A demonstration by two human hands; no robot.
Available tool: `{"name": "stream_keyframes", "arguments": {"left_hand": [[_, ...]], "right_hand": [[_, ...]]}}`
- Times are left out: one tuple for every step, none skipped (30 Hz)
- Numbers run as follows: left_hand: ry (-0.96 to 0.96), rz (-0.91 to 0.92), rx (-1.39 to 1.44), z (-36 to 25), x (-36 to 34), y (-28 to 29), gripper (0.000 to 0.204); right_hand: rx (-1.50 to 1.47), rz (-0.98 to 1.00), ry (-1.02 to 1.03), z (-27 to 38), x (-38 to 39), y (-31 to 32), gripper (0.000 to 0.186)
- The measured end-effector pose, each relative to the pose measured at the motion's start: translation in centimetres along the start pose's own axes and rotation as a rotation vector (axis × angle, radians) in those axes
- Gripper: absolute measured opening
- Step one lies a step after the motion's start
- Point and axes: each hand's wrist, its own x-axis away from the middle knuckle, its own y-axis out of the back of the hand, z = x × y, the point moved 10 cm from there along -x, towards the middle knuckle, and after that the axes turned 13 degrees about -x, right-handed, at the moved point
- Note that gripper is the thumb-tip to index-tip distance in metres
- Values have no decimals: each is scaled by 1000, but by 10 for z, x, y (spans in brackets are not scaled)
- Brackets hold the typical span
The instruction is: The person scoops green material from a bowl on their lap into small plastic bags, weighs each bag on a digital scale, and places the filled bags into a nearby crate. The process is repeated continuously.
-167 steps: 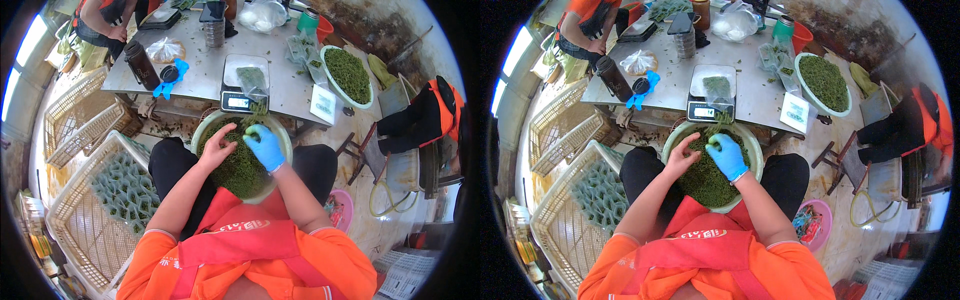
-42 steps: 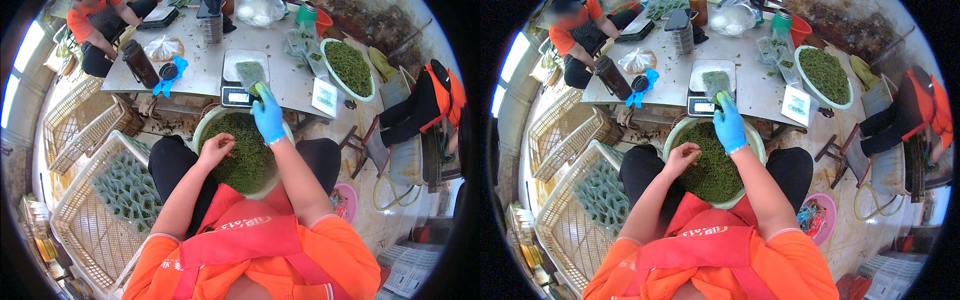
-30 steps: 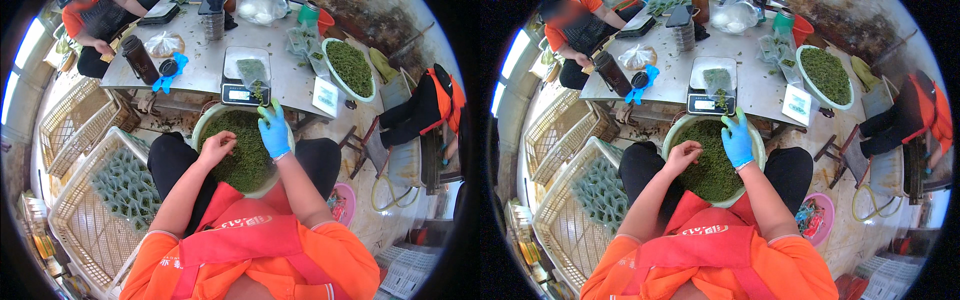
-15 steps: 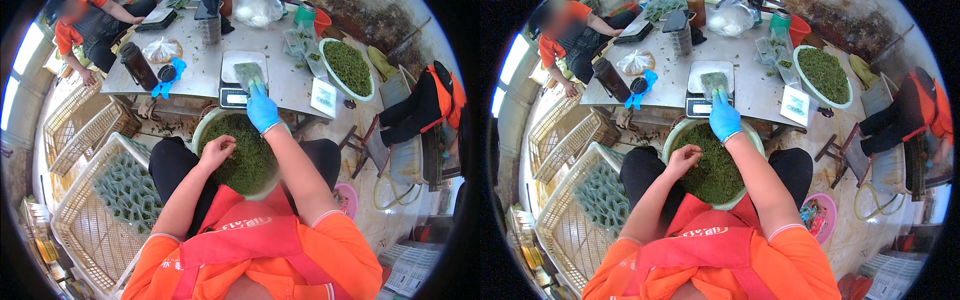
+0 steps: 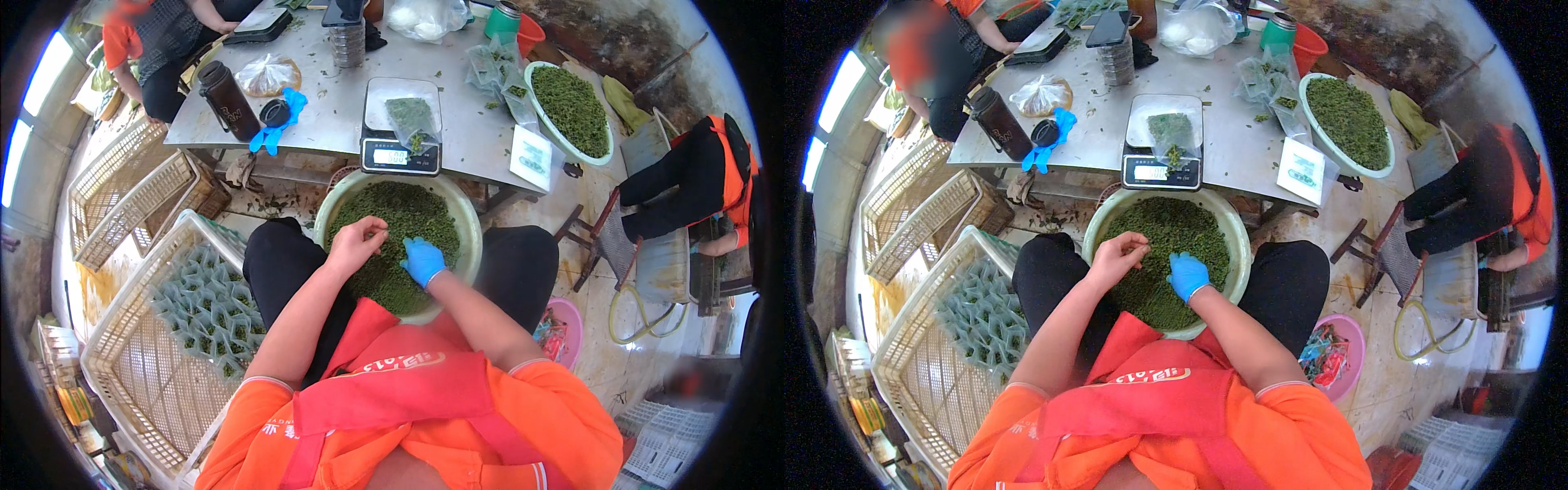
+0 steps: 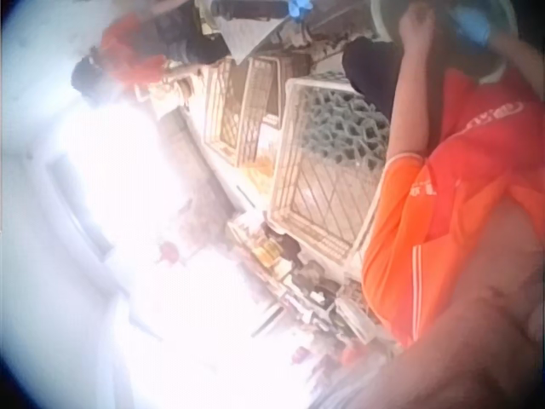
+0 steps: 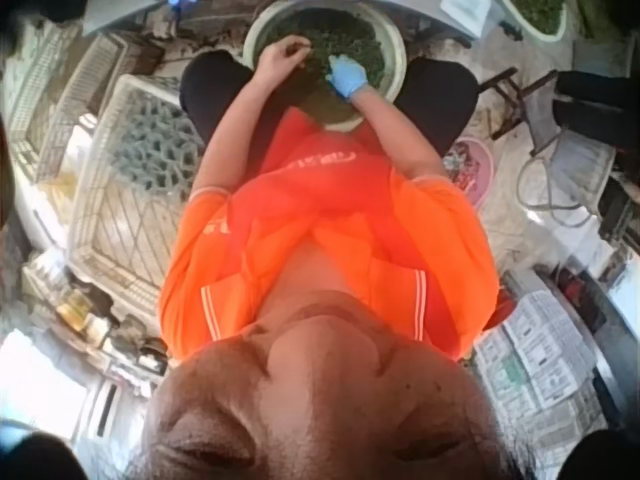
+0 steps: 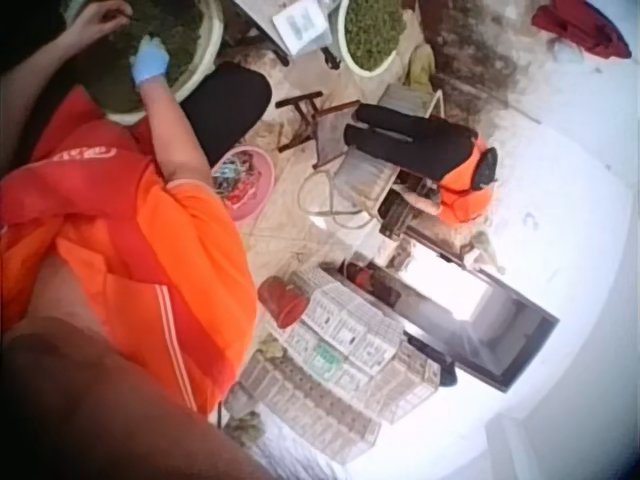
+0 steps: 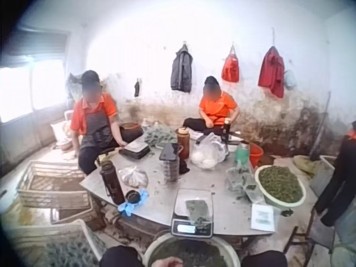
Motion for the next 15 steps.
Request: {"name": "stream_keyframes", "arguments": {"left_hand": [[-6, -1, -48, -1, 1, 1, 24], [-12, 0, -97, -3, 2, 2, 25], [-12, -3, -143, -3, 5, 3, 26], [-20, 23, -244, -9, 8, 2, 28], [-29, 51, -345, -16, 11, 1, 29], [-41, 80, -445, -20, 13, -3, 31], [-91, 56, -444, -26, 16, -4, 33], [-89, 90, -337, -26, 16, -8, 32], [-88, 126, -230, -25, 16, -13, 31], [-85, 160, -123, -23, 16, -18, 30], [-57, 221, 91, -8, 11, -29, 22], [-39, 230, 106, -7, 11, -29, 20], [-20, 237, 120, -8, 9, -27, 19], [-1, 244, 135, -8, 7, -25, 17], [-5, 205, 125, -7, 5, -19, 15]], "right_hand": [[-71, 8, -8, -6, -4, -2, 24], [-141, 15, -18, -12, -8, -4, 24], [-234, -41, -23, -8, -9, 8, 21], [-425, -22, -61, -7, -10, 12, 19], [-615, -5, -100, -5, -11, 15, 18], [-805, 11, -141, -2, -9, 19, 16], [-1047, 50, -197, 7, -6, 22, 12], [-1169, 63, -216, 15, -3, 28, 11], [-1290, 75, -237, 23, 0, 33, 10], [-1412, 88, -256, 27, 2, 35, 9], [-1438, 99, -215, 25, 0, 36, 10], [-1503, 64, -250, 21, 2, 39, 11], [-1568, 29, -284, 18, 3, 44, 12], [-1632, -5, -319, 16, 3, 49, 13], [-1637, -1, -321, 17, 5, 56, 14]]}}
